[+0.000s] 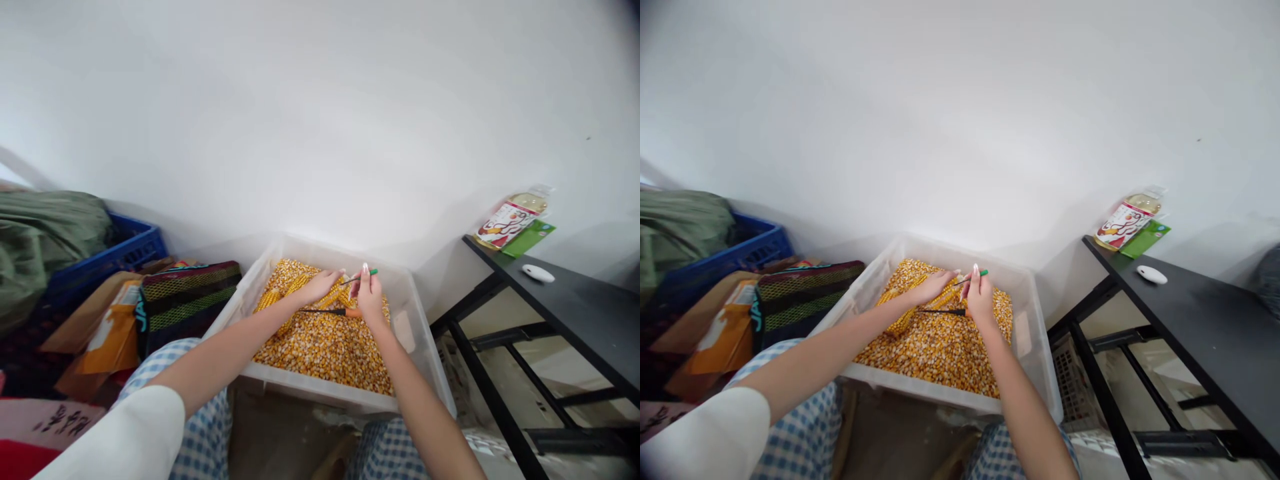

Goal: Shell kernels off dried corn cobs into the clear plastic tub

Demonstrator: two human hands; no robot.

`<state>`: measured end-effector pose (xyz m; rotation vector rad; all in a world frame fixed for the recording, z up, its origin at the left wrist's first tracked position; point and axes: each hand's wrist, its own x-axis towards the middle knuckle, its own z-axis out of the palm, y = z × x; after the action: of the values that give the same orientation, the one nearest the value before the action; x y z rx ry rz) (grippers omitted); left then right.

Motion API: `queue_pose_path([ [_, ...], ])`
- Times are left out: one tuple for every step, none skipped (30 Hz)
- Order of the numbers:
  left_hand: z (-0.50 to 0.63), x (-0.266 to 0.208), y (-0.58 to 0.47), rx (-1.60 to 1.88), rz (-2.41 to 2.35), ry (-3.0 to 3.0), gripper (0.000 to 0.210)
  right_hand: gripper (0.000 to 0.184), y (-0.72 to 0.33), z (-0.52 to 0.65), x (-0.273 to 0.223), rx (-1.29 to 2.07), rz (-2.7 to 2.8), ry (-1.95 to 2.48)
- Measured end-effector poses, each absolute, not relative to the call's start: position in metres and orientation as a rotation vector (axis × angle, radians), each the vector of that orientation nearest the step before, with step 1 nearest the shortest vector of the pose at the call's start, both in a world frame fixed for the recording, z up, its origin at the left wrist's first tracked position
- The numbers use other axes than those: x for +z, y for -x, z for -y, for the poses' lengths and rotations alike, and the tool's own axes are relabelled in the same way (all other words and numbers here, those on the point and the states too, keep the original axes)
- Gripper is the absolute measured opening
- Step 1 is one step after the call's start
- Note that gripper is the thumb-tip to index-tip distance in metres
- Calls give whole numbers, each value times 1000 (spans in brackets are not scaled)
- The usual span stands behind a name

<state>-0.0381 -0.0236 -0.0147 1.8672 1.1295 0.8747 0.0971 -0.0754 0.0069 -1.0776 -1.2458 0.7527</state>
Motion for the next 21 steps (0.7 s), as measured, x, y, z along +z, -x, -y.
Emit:
queue_pose_path([
  [25,-14,38,873,-1127,-1865,58,44,-97,75,6,734,1266,1092],
  [25,-14,38,874,-1121,-1866,58,44,-97,75,5,711,1286,1108],
  [26,-13,38,876,-1114,-1868,58,44,-98,75,4,693,1303,1120],
  [26,-14,38,881,-1112,-1867,58,43,-98,75,4,685,1312,1125],
  [25,-14,38,884,-1116,-1864,57,43,-98,75,3,689,1311,1121],
  [25,-14,38,886,-1122,-1858,58,43,-98,75,3,705,1296,1111],
  [24,-14,38,888,-1124,-1850,58,43,-97,75,3,723,1273,1097],
  [24,-14,38,892,-1119,-1843,58,43,-97,75,3,738,1247,1085],
  [23,-14,38,896,-1109,-1837,58,42,-96,75,3,746,1220,1074],
  [23,-13,38,902,-1097,-1831,58,42,-95,75,4,749,1199,1065],
  [23,-13,38,907,-1089,-1825,58,42,-93,76,4,751,1182,1054],
  [23,-12,38,916,-1090,-1813,58,42,-92,76,5,757,1163,1043],
  [24,-11,37,921,-1097,-1798,59,43,-90,76,5,770,1138,1033],
  [25,-11,37,923,-1103,-1784,59,44,-89,77,5,787,1107,1023],
  [25,-11,37,929,-1104,-1771,60,45,-87,77,6,806,1073,1016],
  [26,-11,37,941,-1100,-1760,60,46,-86,77,6,826,1039,1011],
  [27,-11,37,956,-1094,-1749,60,46,-85,77,6,845,1009,1006],
  [28,-11,37,972,-1085,-1735,60,47,-84,77,6,863,986,1001],
  [28,-12,36,986,-1076,-1715,59,47,-83,77,6,879,970,994],
  [29,-12,36,999,-1068,-1687,58,48,-83,77,6,894,959,988],
  [29,-12,35,1008,-1059,-1652,57,48,-83,77,6,909,954,983],
])
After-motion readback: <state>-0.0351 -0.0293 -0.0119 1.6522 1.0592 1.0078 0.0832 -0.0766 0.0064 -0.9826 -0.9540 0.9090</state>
